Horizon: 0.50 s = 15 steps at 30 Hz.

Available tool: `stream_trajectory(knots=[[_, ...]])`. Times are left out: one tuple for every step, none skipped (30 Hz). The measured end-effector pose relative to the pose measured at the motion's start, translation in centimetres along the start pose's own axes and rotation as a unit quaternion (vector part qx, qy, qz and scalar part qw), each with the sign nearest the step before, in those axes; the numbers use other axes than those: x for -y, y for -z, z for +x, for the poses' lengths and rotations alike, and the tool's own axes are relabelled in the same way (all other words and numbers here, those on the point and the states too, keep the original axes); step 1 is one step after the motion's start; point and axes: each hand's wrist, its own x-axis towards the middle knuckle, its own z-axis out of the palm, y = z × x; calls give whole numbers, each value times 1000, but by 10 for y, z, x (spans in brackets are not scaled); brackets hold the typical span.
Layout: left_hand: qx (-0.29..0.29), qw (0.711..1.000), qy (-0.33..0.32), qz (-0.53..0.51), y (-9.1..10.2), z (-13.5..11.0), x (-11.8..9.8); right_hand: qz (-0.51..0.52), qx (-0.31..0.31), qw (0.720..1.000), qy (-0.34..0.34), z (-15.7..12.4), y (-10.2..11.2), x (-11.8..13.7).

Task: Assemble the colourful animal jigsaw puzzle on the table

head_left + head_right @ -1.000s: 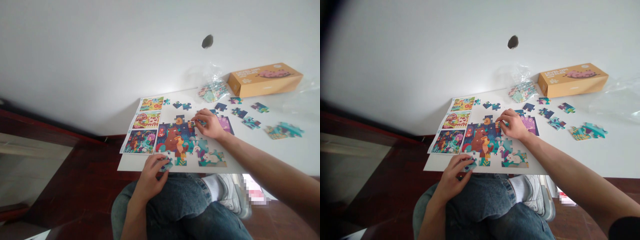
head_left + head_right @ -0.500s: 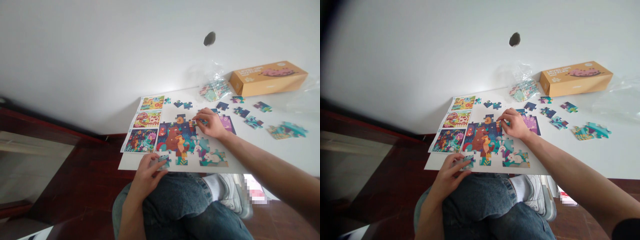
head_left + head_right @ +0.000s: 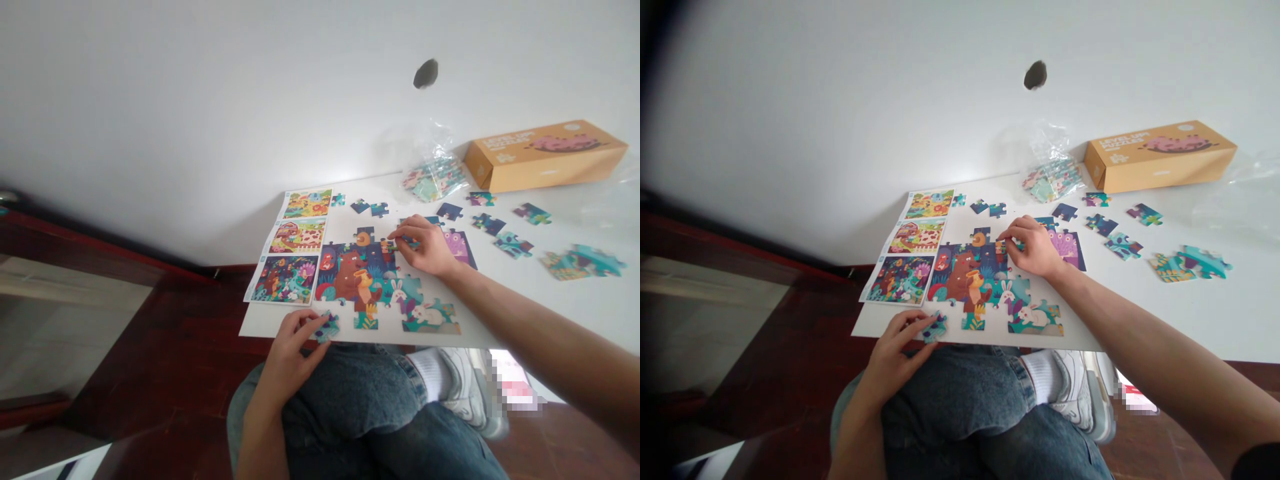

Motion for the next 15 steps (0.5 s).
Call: stream_trajectory(knots=[[-16, 1000, 18, 4, -1, 0, 0, -2, 1, 1000, 0, 0, 0, 0], [-35, 999, 34, 7, -2, 1, -1, -3, 1, 1000, 0, 0, 0, 0], [-56, 997, 50, 11, -3, 2, -2, -5, 0, 1000, 0, 0, 0, -1], [-75, 995, 64, 16, -5, 4, -2, -6, 0, 1000, 1, 0, 0, -1], [-89, 993, 75, 26, -8, 5, -3, -7, 0, 1000, 3, -1, 0, -1], [-100, 991, 85, 40, -11, 7, -4, -7, 0, 1000, 4, -1, -1, -1], [-108, 988, 93, 57, -14, 8, -5, -6, -1, 1000, 4, -1, -1, -2], [-111, 986, 99, 74, -16, 10, -7, -5, -1, 1000, 4, -1, -1, -2], [-113, 984, 101, 88, -19, 11, -8, -3, 0, 1000, 2, -1, -1, -2], [-114, 983, 102, 97, -20, 11, -10, -2, 0, 1000, 0, -1, -1, -2], [-115, 983, 102, 102, -21, 12, -11, -1, 1, 1000, -2, -1, -1, -2], [-116, 983, 99, 104, -21, 12, -12, 0, 1, 1000, -2, -1, -1, -2], [-115, 984, 93, 103, -20, 11, -13, 1, 0, 1000, -2, -1, -1, -2], [-113, 985, 87, 101, -19, 11, -13, 1, -1, 1000, -1, -1, 0, -1], [-109, 986, 81, 100, -17, 10, -13, 1, -2, 1000, -1, -1, 0, -1]])
